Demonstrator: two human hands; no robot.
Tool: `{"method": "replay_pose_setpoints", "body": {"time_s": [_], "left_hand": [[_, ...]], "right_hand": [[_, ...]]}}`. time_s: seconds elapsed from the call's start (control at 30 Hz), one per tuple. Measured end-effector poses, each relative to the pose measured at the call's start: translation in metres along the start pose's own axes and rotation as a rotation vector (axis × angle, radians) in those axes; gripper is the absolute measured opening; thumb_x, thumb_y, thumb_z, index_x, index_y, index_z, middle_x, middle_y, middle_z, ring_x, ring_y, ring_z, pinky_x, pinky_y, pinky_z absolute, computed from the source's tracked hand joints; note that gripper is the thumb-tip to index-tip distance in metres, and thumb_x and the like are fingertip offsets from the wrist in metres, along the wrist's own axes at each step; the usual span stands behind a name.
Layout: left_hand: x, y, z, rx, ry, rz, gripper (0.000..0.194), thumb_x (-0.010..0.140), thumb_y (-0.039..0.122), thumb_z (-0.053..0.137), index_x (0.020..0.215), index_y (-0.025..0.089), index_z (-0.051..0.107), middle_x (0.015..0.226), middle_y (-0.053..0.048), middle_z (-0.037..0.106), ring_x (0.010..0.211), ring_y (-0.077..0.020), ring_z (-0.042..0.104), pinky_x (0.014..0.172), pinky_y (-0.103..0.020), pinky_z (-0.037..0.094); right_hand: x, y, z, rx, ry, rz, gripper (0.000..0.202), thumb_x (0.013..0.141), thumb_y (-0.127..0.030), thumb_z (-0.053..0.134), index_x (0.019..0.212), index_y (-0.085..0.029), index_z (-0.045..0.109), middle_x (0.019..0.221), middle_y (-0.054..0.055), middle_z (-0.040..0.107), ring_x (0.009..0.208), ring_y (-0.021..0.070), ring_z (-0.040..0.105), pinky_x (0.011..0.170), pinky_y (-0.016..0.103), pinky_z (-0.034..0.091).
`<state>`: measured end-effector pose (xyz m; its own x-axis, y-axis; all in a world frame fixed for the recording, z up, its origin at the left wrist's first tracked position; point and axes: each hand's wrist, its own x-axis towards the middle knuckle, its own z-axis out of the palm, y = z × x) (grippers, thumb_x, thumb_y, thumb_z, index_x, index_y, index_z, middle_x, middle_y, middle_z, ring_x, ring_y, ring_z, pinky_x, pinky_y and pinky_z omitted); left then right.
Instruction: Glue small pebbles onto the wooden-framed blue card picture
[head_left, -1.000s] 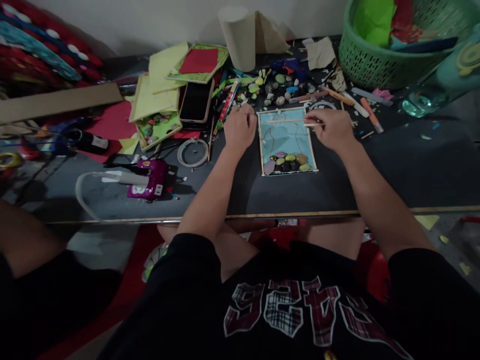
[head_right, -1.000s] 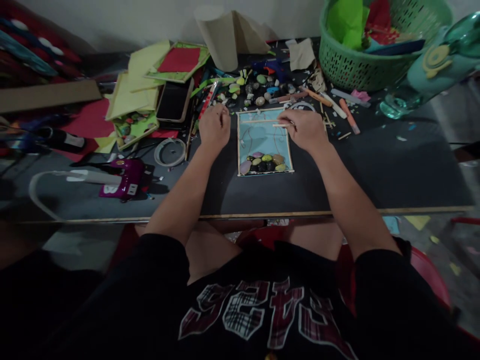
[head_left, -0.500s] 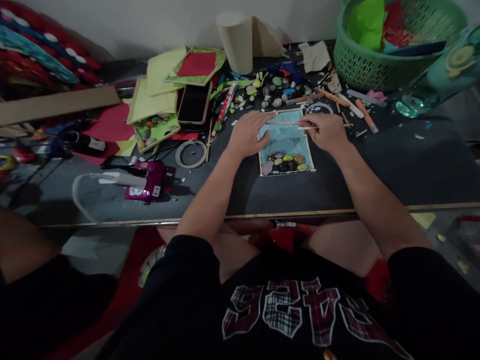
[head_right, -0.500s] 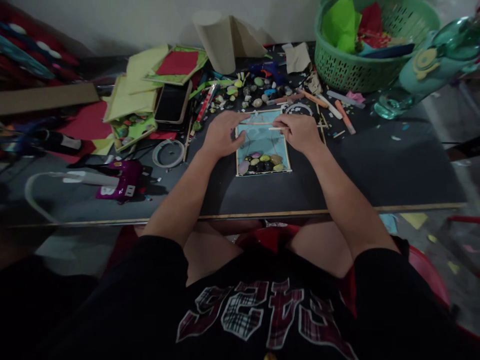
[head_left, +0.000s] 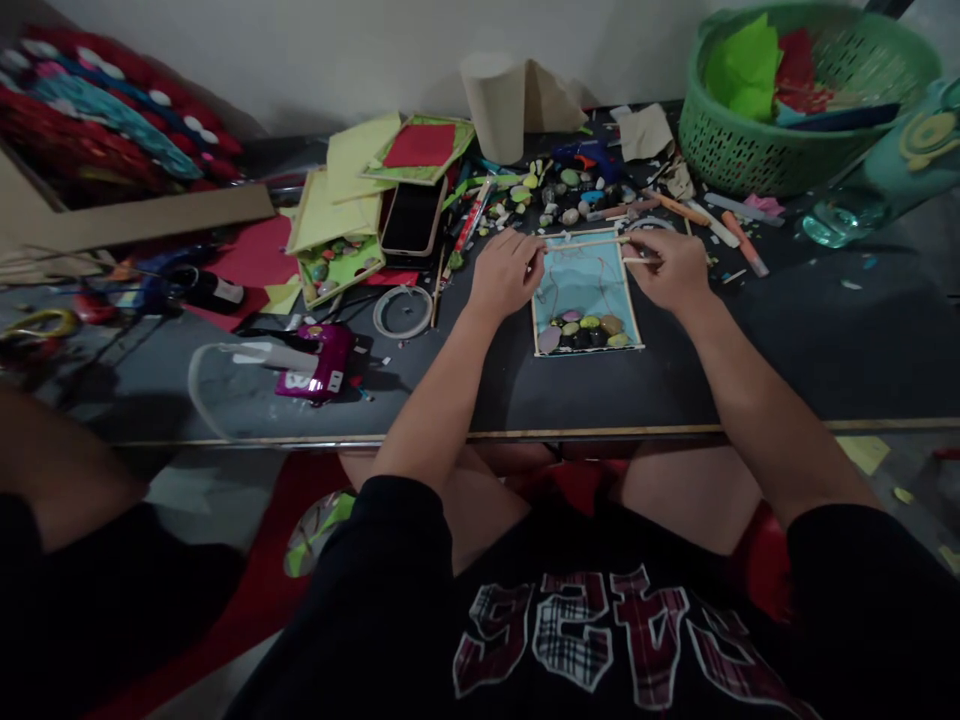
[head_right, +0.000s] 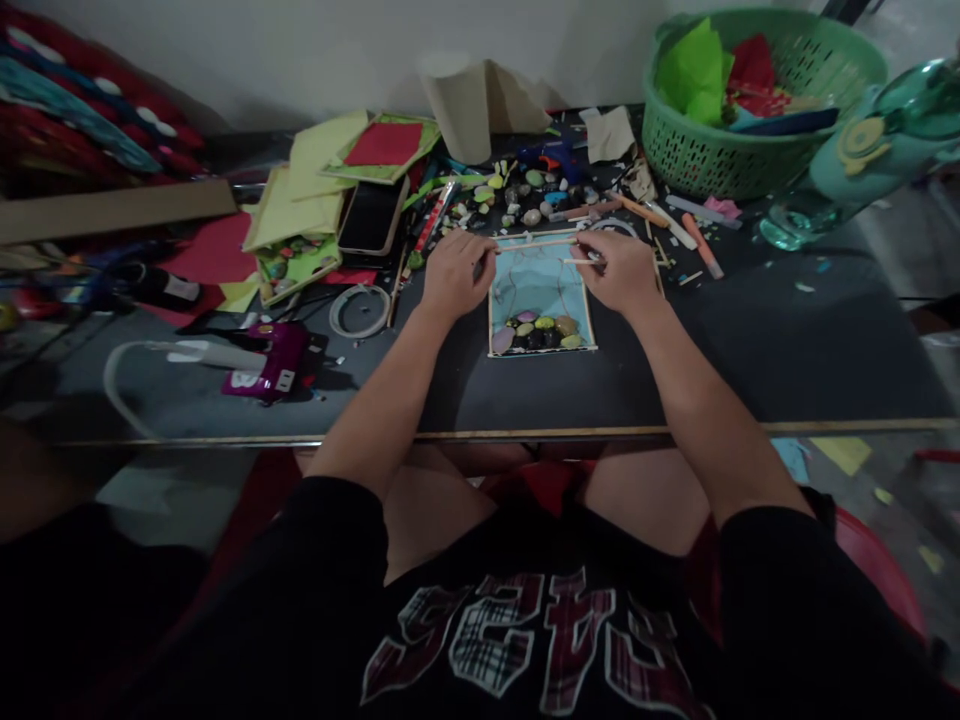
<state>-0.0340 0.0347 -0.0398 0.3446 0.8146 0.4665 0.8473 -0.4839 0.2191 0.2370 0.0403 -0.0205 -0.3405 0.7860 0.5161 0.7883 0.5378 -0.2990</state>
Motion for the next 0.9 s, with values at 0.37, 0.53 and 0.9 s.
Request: {"method": "replay_pose_setpoints", "body": {"time_s": [0.37,0.53,0.9], "left_hand": [[0.003,0.024,-0.003,0.200,-0.115,0.101,0.038,0.105,0.035,0.031,0.120,0.020,0.063,0.099,-0.013,0.073,0.099,-0.0236,0.067,0.083,-0.034,0.047],[0.001,0.041,-0.002,0.199,-0.095,0.101,0.038,0.105,0.037,0.033,0.113,0.025,0.068,0.093,-0.010,0.075,0.093,-0.0207,0.068,0.065,-0.029,0.042],[-0.004,0.058,-0.005,0.131,-0.047,-0.003,0.042,0.105,0.042,0.032,0.109,0.025,0.070,0.080,-0.008,0.072,0.069,-0.0173,0.064,0.056,-0.031,0.031]], "right_hand": [[-0.003,-0.017,0.005,-0.015,-0.035,-0.019,0.044,0.095,-0.047,0.037,0.099,-0.021,0.072,0.094,0.011,0.077,0.087,0.0243,0.071,0.076,0.035,0.050],[-0.006,-0.031,0.009,-0.025,-0.108,-0.069,0.043,0.096,-0.042,0.037,0.098,-0.023,0.075,0.093,0.007,0.078,0.084,0.0228,0.072,0.072,0.034,0.049],[-0.009,-0.033,0.006,-0.113,-0.059,-0.124,0.045,0.101,-0.040,0.034,0.115,-0.023,0.073,0.098,0.008,0.078,0.089,0.0230,0.073,0.075,0.036,0.052]]}}
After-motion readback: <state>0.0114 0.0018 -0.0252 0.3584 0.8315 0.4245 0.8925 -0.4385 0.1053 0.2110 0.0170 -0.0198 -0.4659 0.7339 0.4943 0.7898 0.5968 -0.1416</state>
